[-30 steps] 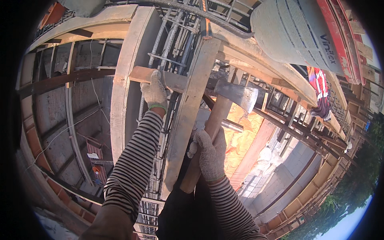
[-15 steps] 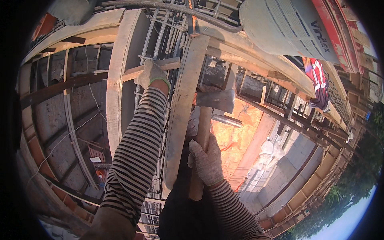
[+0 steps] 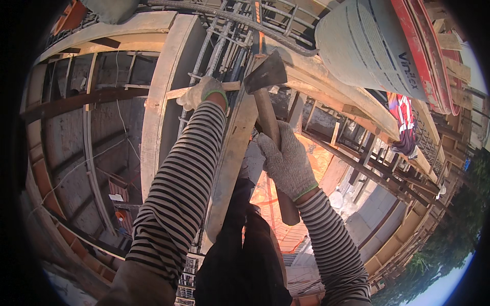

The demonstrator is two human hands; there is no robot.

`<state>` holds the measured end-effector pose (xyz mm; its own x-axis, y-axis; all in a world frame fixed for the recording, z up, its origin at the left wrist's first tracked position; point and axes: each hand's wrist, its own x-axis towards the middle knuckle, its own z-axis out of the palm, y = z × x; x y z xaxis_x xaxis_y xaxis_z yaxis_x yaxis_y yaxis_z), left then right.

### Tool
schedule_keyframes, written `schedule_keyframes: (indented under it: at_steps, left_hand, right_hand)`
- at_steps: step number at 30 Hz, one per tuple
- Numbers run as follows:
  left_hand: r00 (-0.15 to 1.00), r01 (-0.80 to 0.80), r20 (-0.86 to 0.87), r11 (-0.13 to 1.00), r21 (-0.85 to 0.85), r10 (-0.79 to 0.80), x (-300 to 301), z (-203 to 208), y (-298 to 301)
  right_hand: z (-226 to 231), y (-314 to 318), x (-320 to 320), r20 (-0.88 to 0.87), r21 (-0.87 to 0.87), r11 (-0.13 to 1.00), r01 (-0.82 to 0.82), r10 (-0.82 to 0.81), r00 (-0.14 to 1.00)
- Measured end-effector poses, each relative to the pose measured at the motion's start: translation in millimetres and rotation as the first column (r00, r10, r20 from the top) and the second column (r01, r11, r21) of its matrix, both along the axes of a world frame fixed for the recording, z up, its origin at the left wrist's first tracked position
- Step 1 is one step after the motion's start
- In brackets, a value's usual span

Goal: The person constructs wooden formwork for a concrete beam by positioning wooden planks and blocks, securing them with nails using a small axe, and clearing debris into a bucket.

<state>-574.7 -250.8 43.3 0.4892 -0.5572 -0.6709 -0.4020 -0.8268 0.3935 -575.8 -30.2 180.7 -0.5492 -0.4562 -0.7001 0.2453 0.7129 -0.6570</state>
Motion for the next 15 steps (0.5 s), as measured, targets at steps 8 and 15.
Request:
schedule_keyframes:
  at_steps: [8,15]
  left_hand:
    - [0.914,-0.097,-0.386,0.991,0.094,0.126,14,6,10]
    - [0.924,0.374,-0.111,0.925,0.070,-0.365,24,-48,5]
  right_hand:
    - [-27,-35,-49,-0.410,0.038,0.963,-0.266,0.258,0.875]
    - [-10,-32,1,-0.139,0.038,0.991,-0.127,0.131,0.982]
